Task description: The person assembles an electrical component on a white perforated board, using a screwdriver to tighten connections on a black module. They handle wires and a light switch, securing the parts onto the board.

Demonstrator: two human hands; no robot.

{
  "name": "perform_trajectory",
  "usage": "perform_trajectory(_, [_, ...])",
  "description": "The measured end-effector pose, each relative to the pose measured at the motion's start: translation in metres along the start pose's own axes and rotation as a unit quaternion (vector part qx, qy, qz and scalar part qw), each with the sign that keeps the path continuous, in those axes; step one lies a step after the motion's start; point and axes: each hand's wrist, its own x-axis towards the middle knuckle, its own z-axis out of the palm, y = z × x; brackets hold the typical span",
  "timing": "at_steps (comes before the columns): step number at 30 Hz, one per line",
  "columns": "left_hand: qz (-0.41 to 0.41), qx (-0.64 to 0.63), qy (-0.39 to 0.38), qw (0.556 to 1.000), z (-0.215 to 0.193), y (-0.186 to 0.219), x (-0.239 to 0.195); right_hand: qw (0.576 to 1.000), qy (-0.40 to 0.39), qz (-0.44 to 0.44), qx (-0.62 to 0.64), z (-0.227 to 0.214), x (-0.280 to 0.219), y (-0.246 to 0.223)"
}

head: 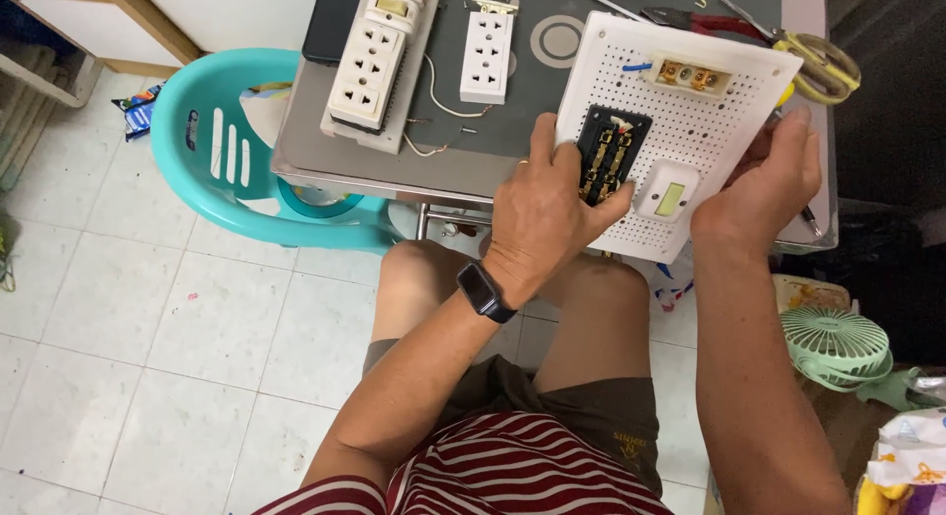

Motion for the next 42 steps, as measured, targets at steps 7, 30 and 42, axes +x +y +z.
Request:
perform_trajectory(7, [0.012, -0.012, -0.026, 1.0, -0.003, -0.002, 0.005, 0.999, 0.021, 0.014, -0.023, 0.006, -0.009, -0.012])
perform_trajectory(30, [-0.019, -0.086, -0.142, 0.986, -0.015, -0.003, -0.001, 1.0, 0.019, 0.009, -0.019, -0.005, 0.002, 0.0])
perform_trajectory(42, [-0.02, -0.004, -0.066, 0.998, -0.003, -0.003, -0.009, 0.998, 0.016, 0.018, -0.061, 0.011, -0.017, -0.016])
